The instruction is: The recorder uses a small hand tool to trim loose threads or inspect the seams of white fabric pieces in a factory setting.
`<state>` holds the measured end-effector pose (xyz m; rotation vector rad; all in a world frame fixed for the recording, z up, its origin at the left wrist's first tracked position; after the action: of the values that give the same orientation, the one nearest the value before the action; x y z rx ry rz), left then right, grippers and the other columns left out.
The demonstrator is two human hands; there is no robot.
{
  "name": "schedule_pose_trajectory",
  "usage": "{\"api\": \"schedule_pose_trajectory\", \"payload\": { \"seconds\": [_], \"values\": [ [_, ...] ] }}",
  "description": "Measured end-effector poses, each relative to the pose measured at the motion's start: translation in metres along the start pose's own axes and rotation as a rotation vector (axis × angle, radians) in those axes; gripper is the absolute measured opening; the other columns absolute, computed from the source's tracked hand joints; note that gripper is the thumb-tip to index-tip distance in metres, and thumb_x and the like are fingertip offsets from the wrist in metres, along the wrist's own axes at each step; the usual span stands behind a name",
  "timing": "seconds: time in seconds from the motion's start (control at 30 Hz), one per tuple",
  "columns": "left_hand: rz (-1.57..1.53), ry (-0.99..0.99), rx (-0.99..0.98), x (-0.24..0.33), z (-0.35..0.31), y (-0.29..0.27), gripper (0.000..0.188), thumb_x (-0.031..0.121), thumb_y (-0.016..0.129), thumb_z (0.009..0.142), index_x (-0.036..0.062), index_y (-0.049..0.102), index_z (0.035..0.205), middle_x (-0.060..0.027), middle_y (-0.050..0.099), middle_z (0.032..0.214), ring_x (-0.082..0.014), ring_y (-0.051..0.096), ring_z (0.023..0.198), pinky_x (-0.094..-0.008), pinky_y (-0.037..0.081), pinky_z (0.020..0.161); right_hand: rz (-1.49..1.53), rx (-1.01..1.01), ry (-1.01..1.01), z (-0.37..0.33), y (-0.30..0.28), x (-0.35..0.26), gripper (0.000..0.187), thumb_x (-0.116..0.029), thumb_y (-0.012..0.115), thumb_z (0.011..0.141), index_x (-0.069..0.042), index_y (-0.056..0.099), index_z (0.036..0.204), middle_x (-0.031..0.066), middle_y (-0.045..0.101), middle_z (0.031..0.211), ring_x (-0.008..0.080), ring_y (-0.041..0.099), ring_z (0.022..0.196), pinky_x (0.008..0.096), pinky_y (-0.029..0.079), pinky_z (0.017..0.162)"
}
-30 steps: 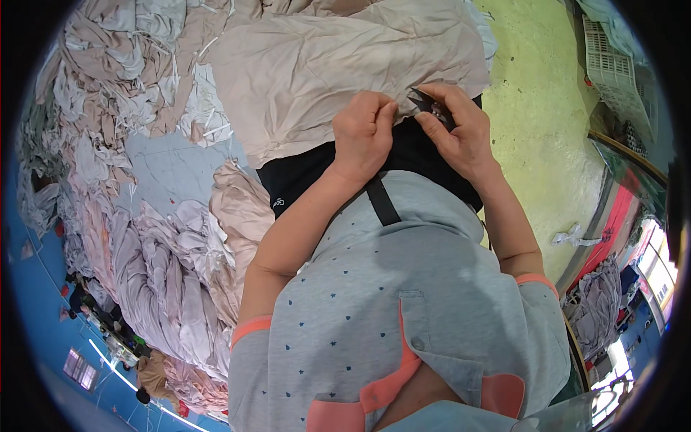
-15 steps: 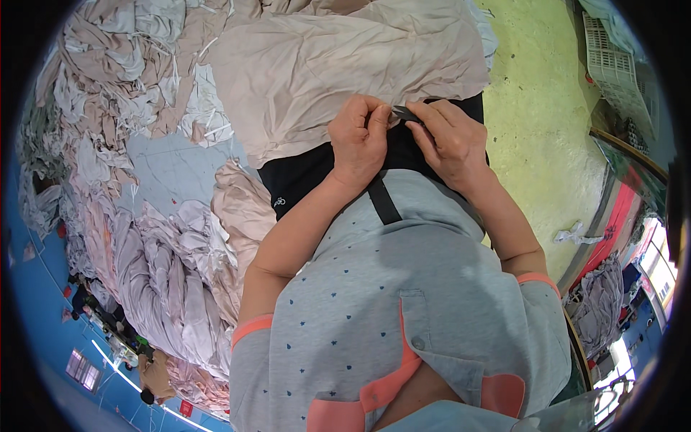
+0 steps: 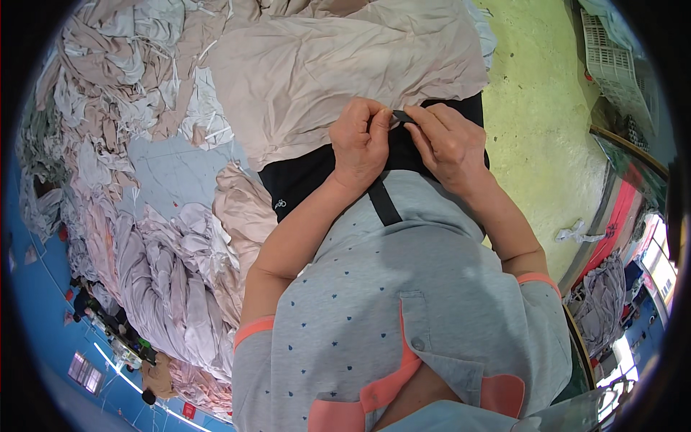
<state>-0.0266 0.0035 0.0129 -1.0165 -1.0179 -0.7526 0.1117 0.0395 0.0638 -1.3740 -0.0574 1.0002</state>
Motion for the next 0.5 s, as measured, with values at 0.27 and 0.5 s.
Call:
{"api": "schedule_pose_trajectory", "payload": {
  "seconds": [0.27,0.5],
  "values": [
    [0.042,0.052,-0.008,0.007,0.000,-0.003,0.009,0.002,0.062,0.086,0.0019,0.056,0.079,-0.0079,0.056,0.067,-0.0189,0.055,0.057,-0.0286,0.042,0.053,-0.001,0.009,0.011,-0.001,-0.004,0.005,0.025,-0.006,0.072,0.076,-0.006,0.065,0.099,0.0067,0.061,0.079,0.0225,0.062,0.069,0.0317,0.049,0.058],
    [0.387,0.162,-0.424,0.013,-0.009,0.008,0.007,0.006,0.065,0.081,0.0045,0.058,0.079,-0.0124,0.058,0.073,-0.0264,0.060,0.062,-0.0369,0.046,0.055,0.059,0.080,0.078,-0.010,-0.021,0.020,0.026,-0.006,0.072,0.077,-0.004,0.064,0.102,0.0092,0.062,0.079,0.0242,0.061,0.065,0.0316,0.048,0.055]
  ]
}}
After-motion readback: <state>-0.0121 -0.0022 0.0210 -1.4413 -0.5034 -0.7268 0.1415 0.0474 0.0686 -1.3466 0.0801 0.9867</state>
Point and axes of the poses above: each hand's wrist, its own z-axis towards the middle knuckle, its own y-axis out of the palm, x = y × z, the point moved 6 cm from there along z, towards the middle knuckle
